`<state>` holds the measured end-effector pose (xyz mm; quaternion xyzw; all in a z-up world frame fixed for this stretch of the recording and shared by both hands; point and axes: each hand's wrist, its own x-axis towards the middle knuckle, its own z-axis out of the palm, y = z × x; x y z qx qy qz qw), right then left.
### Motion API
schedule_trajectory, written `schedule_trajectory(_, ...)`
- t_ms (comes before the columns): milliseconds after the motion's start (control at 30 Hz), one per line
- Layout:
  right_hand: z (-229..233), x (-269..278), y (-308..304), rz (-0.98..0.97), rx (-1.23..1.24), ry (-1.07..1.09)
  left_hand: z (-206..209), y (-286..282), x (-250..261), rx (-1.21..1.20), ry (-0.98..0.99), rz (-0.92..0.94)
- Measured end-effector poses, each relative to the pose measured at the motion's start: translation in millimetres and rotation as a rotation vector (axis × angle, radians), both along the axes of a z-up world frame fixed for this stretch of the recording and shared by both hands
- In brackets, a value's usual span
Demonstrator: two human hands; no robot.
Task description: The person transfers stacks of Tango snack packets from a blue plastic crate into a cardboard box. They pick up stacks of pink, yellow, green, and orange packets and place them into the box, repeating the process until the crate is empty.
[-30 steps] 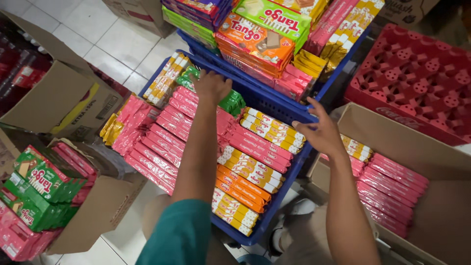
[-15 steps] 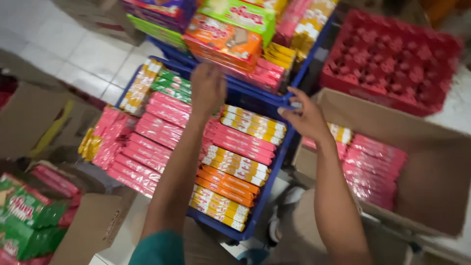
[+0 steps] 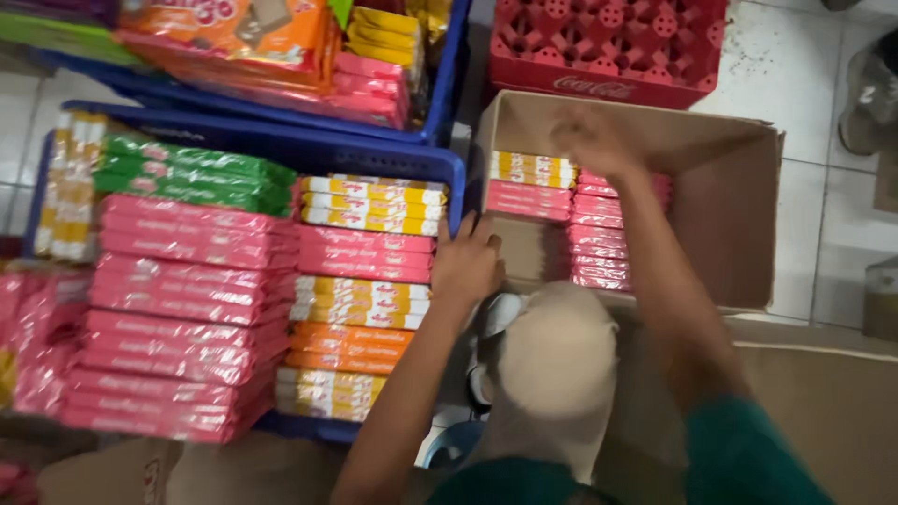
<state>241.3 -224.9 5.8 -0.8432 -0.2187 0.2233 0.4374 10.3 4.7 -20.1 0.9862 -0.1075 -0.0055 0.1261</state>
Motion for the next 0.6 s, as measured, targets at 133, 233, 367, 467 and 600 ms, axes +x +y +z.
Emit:
schedule_trajectory(133, -175.0, 5.4, -26.1, 0.087, -0.455, 0.010, 11.7, 0.2, -1.3, -0.038, -0.052, 0.012)
schedule_trajectory(233, -265.4, -1.8, -27.2, 0.293, -0.690, -0.139, 11.5, -0.1, 0.0, -0.030, -0.094, 0.016)
schedule_trajectory(367, -221.0, -29.7, 13.9, 0.280, -0.869, -0.202, 7.3, -2.8, 4.0, -0.066, -0.148, 0.023)
schedule_trajectory(467, -232.7, -35.6, 25.7, 0.297, -0.894, -0.327, 7.9, -1.1, 3.8, -0.063, -0.165, 0.018)
schedule_trajectory(600, -241.5, -40.3, 24.8, 0.306, -0.857, -0.397, 13.3, -3.5, 3.1, -0.060, -0.270, 0.039)
